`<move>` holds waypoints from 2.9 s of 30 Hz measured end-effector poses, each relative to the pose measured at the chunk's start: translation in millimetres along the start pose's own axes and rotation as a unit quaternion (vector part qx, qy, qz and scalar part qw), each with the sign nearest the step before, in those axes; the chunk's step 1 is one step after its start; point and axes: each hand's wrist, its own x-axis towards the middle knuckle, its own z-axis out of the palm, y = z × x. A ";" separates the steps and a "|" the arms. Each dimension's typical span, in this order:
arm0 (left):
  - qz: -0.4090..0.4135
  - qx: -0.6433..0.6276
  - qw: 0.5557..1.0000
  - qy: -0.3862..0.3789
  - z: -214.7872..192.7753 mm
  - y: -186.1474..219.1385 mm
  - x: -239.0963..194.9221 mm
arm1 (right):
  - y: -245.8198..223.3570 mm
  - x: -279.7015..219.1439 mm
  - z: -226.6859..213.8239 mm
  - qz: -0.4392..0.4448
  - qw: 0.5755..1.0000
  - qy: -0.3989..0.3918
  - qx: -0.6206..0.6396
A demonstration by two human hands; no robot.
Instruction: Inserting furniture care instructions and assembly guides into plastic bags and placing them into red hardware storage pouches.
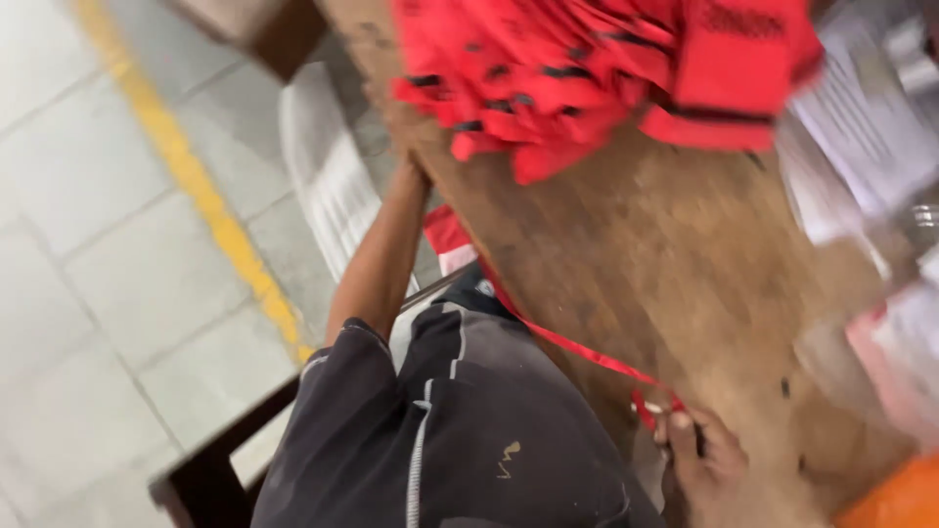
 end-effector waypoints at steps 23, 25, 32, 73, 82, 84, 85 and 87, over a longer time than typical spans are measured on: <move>0.210 -0.009 0.710 -0.672 81.1 520.2 -220.5 | -82.5 33.7 13.6 -0.263 0.893 0.025 -0.365; 0.238 -0.027 0.726 -0.645 89.0 509.6 -220.7 | -70.1 34.7 4.3 -0.273 0.891 0.035 -0.361; 0.233 0.056 0.765 -0.598 90.5 491.0 -192.4 | -65.9 49.4 -5.1 -0.201 0.914 0.110 -0.336; 0.087 -0.022 0.809 -0.581 104.8 509.6 -184.1 | -72.5 65.4 23.4 -0.055 0.973 0.194 0.116; 0.318 0.071 0.759 -0.564 129.9 493.2 -190.3 | 4.3 -86.0 -36.1 -0.130 0.744 0.622 -0.209; 0.224 0.042 0.759 -0.610 133.2 503.1 -187.8 | -19.2 -127.6 -51.0 -0.213 0.776 0.592 0.051; 0.229 0.027 0.740 -0.632 133.0 502.7 -193.4 | -11.9 -143.5 -51.4 -0.207 0.758 0.617 0.040; 0.190 0.042 0.739 -0.645 134.1 501.9 -202.1 | 2.5 -173.4 -52.6 -0.096 0.770 0.616 0.138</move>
